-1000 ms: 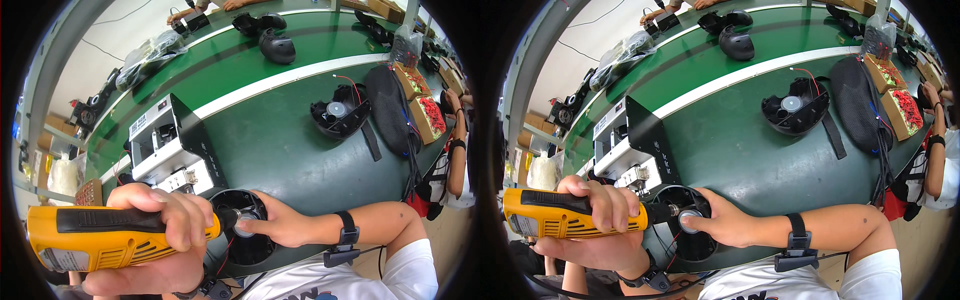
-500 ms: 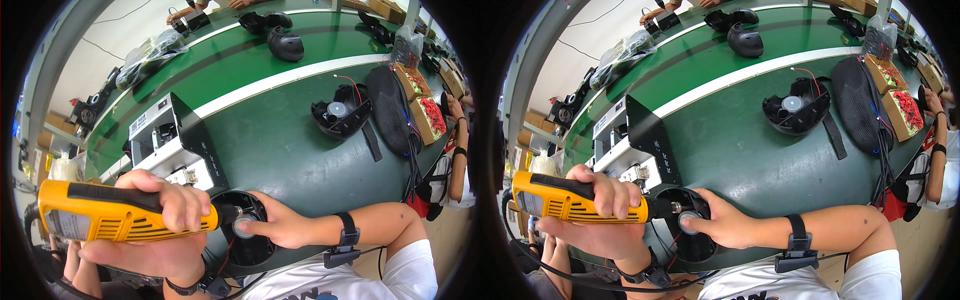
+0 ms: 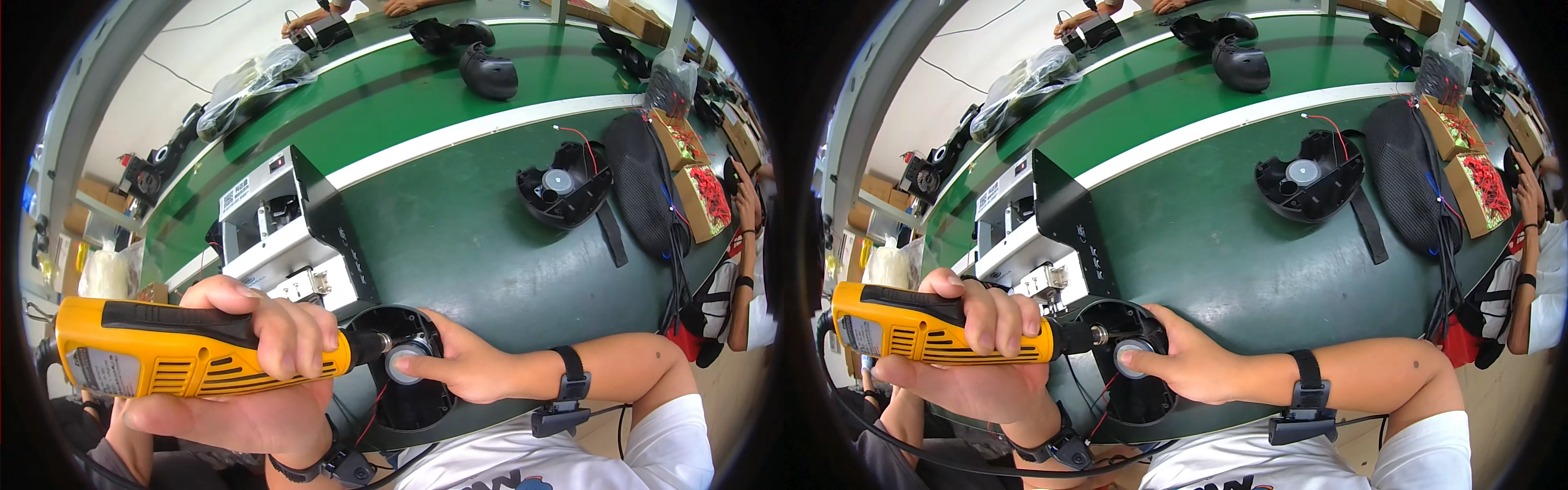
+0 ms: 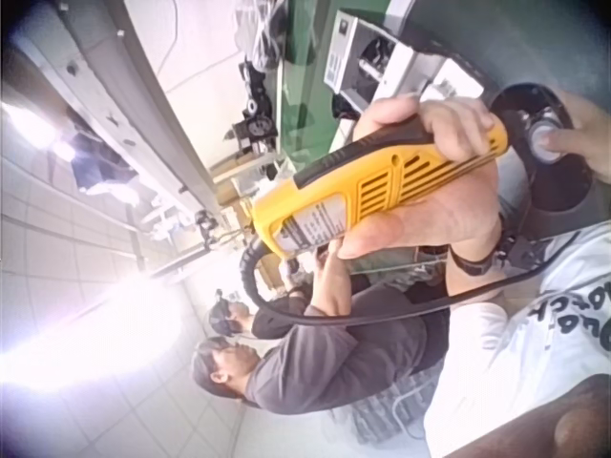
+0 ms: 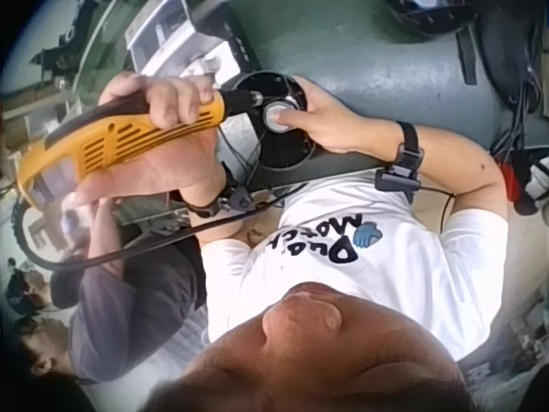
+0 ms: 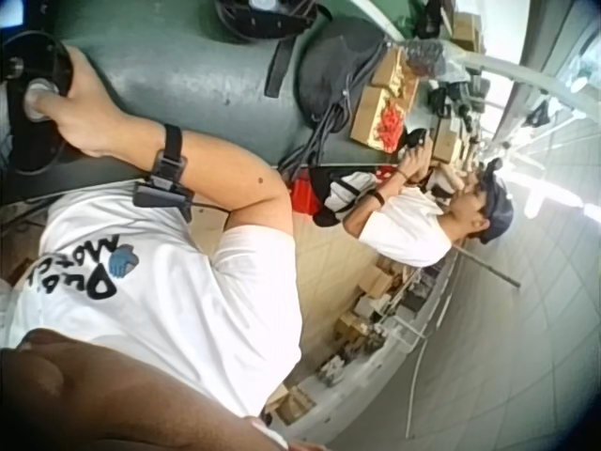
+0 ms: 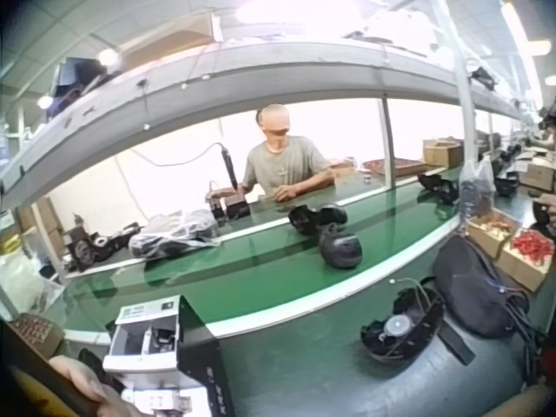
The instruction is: Assemble a speaker into a plastic housing using an electric screwdriver.
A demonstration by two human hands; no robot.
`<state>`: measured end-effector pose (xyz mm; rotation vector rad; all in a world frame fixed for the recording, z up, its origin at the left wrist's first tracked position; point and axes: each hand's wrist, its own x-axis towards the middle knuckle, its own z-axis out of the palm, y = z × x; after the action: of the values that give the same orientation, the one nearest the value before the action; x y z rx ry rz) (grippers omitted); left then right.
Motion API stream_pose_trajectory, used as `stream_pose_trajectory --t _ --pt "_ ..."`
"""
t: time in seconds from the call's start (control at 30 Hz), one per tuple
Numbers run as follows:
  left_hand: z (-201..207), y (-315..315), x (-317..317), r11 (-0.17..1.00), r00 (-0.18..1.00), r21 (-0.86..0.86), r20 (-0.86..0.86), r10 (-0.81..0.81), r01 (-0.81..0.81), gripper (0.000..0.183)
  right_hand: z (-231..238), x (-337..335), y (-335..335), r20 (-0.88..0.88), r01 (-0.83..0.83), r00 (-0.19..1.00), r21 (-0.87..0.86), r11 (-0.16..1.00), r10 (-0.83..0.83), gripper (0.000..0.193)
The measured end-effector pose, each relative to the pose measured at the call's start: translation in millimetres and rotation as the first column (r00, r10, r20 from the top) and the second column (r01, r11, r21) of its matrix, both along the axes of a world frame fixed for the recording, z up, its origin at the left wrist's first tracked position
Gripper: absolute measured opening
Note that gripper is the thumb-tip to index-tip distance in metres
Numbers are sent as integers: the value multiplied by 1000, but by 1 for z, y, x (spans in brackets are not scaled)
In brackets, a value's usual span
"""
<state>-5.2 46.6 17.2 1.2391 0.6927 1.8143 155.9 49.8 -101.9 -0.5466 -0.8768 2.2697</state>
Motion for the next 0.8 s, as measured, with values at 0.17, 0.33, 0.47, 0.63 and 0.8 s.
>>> stream_pose_trajectory --t 0.17,0.33,0.47,0.63,0.8 --pt "1 -1 6 1000 999 -12 44 -5 6 83 -1 1 1 38 -10 999 -22 1000 11 57" --pt "-1 0 3 997 995 -52 85 -50 55 83 0 0 1 17 -12 1000 -20 1000 12 56" --pt "-4 4 3 1000 995 -20 94 -22 24 83 0 -1 2 4 -18 1000 -11 1000 18 56" --pt "1 2 0 1000 999 20 44 3 -4 80 -4 -1 3 29 -16 999 -10 1000 16 54" --pt "19 -5 0 994 1000 111 14 14 -16 69 -3 5 7 11 14 1000 -78 997 -13 53"
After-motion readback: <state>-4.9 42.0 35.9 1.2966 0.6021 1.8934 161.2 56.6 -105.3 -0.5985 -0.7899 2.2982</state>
